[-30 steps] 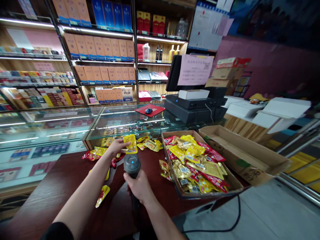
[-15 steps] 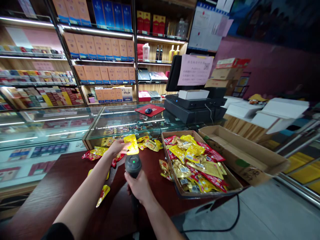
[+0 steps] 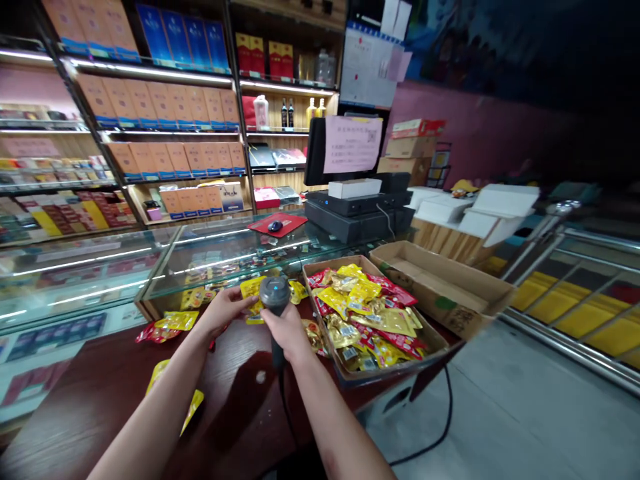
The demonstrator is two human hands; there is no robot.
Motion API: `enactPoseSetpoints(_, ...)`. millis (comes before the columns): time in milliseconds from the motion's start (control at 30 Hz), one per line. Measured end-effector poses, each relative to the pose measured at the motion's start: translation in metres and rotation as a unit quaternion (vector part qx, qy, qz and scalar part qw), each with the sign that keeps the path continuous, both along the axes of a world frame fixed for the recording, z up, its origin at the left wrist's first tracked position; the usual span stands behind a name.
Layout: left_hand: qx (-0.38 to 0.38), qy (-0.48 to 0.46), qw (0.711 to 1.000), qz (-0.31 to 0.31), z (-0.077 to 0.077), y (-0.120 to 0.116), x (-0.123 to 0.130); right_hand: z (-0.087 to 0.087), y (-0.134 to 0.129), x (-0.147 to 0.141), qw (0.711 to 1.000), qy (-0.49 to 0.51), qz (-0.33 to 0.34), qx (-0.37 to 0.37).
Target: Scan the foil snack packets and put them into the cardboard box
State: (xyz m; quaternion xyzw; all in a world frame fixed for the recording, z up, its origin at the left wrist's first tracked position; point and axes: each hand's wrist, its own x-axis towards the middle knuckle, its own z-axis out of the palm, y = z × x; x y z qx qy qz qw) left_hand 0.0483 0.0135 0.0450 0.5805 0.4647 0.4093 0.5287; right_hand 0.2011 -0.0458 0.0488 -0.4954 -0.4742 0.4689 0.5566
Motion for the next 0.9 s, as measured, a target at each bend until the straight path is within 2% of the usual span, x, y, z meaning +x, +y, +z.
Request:
enactPoseSetpoints(100, 0.04, -0.005, 0.999, -0.02, 0.015, -0.004, 0.03, 0.01, -0.002, 0.017, 0.999, 0.006, -0.038, 0.033)
enactPoseSetpoints(200, 0.082, -0.018, 0.996, -0.038, 0.024, -0.003, 0.067, 0.016, -0.008, 0.044, 0.995, -0.004, -0.079, 0.053)
enactPoseSetpoints(300, 0.09, -0.034, 0.993, -0.068, 0.026, -0.004, 0.109, 0.02, -0.015, 0.08, 0.99, 0.002, -0.127, 0.057)
enactPoseSetpoints(433, 0.058, -0.045, 0.991, -0.11, 0.027, -0.007, 0.168, 0.023, -0.023, 0.132, 0.979, 0.018, -0.194, 0.062)
enactPoseSetpoints(567, 0.051, -0.059, 0.986, -0.149, 0.03, -0.004, 0.223, 0.023, -0.025, 0.182, 0.97, 0.036, -0.226, 0.078)
enactPoseSetpoints(633, 0.058, -0.055, 0.986, -0.149, 0.029, 0.001, 0.243, 0.024, -0.026, 0.203, 0.969, 0.044, -0.233, 0.074)
enactPoseSetpoints(700, 0.072, -0.038, 0.988, -0.134, 0.027, 0.006, 0.254, 0.024, -0.028, 0.217, 0.964, 0.046, -0.255, 0.066)
enactPoseSetpoints(767, 0.094, -0.012, 0.989, -0.116, 0.022, 0.01, 0.254, 0.024, -0.032, 0.222, 0.953, 0.046, -0.293, 0.06)
enactPoseSetpoints(833, 0.111, 0.011, 0.988, -0.107, 0.015, 0.011, 0.243, 0.022, -0.034, 0.217, 0.946, 0.049, -0.316, 0.054)
enactPoseSetpoints(900, 0.124, 0.025, 0.987, -0.098, 0.008, 0.011, 0.224, 0.021, -0.035, 0.204, 0.95, 0.048, -0.305, 0.056)
